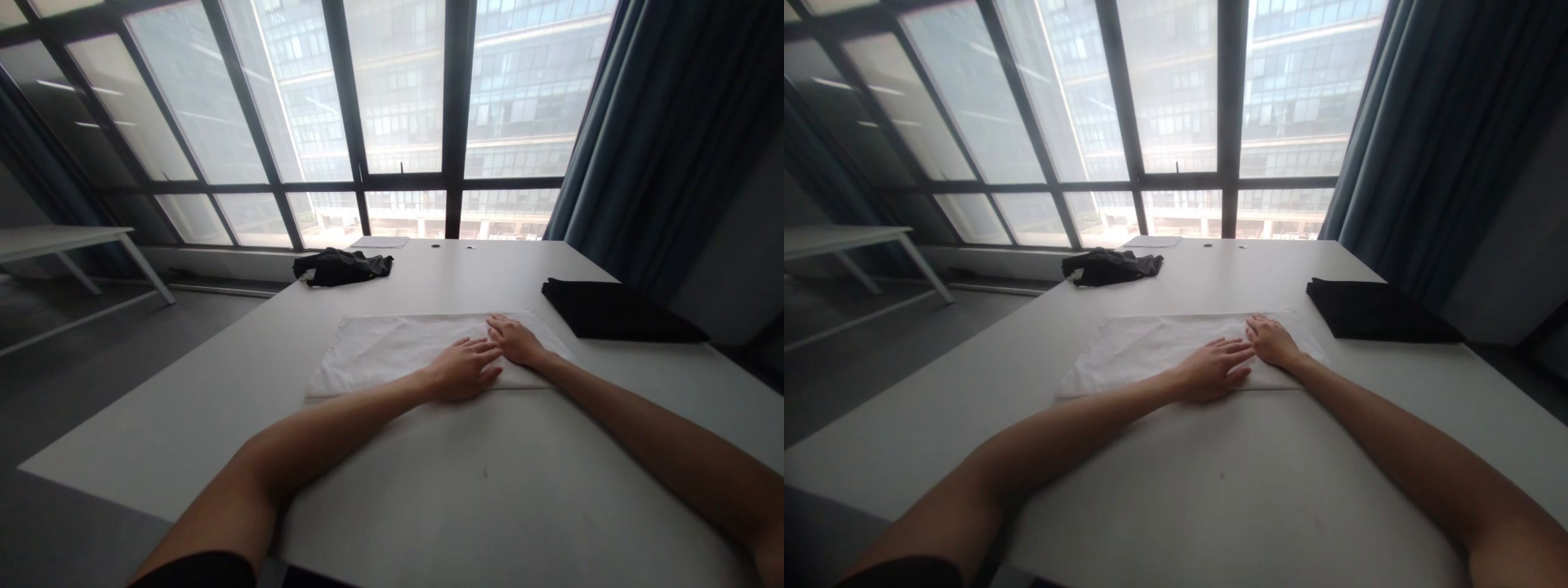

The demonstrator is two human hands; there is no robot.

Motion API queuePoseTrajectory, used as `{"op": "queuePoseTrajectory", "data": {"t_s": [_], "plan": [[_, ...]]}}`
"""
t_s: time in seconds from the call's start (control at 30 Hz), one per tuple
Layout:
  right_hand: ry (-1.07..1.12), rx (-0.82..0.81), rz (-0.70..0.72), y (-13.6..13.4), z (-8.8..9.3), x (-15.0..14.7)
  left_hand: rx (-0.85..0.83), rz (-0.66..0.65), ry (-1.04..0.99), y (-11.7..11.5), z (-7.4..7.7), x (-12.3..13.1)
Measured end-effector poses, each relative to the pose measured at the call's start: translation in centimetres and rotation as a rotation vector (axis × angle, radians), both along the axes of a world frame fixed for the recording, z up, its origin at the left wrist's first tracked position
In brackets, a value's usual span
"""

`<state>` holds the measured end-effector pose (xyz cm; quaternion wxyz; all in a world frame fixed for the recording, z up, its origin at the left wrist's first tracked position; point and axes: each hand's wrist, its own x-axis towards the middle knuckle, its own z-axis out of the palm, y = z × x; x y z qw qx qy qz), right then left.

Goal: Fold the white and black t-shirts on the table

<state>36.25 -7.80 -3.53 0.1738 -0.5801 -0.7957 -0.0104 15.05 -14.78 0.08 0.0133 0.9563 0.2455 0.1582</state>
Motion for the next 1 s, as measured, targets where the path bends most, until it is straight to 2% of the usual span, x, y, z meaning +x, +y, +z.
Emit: {"op": "queuePoseTrajectory", "data": {"t_s": [0.1, 0.27, 0.5, 0.63, 0.73, 0.87, 0.93, 1.0], "plan": [[0.022, 0.004, 0.004, 0.4, -0.2, 0.2, -0.030, -0.067, 0.053, -1.5, -0.7, 0.3], [-0.032, -0.038, -0.011, 1.3, -0.4, 1.3, -0.077, -0.163, 0.096, -1.8, -1.1, -0.1], [-0.092, -0.052, -0.184, 2.2, -0.2, 4.6, -0.092, -0.203, 0.089, -1.6, -1.0, 0.0], [-0.123, 0.029, -0.266, 1.9, 0.0, 4.7, -0.095, -0.195, 0.084, -1.6, -1.1, 0.0], [-0.091, 0.065, -0.138, 1.2, 0.2, 3.1, -0.088, -0.201, 0.077, -1.6, -1.1, -0.1], [-0.045, -0.070, 0.159, 0.2, 0.2, 0.6, -0.087, -0.213, 0.060, -1.6, -1.1, -0.1], [-0.044, -0.121, 0.191, 0.2, 0.2, 0.4, -0.090, -0.216, 0.052, -1.6, -1.2, -0.1], [-0.051, -0.137, 0.134, 0.6, 0.0, 1.1, -0.091, -0.213, 0.055, -1.5, -1.3, -0.1]]}}
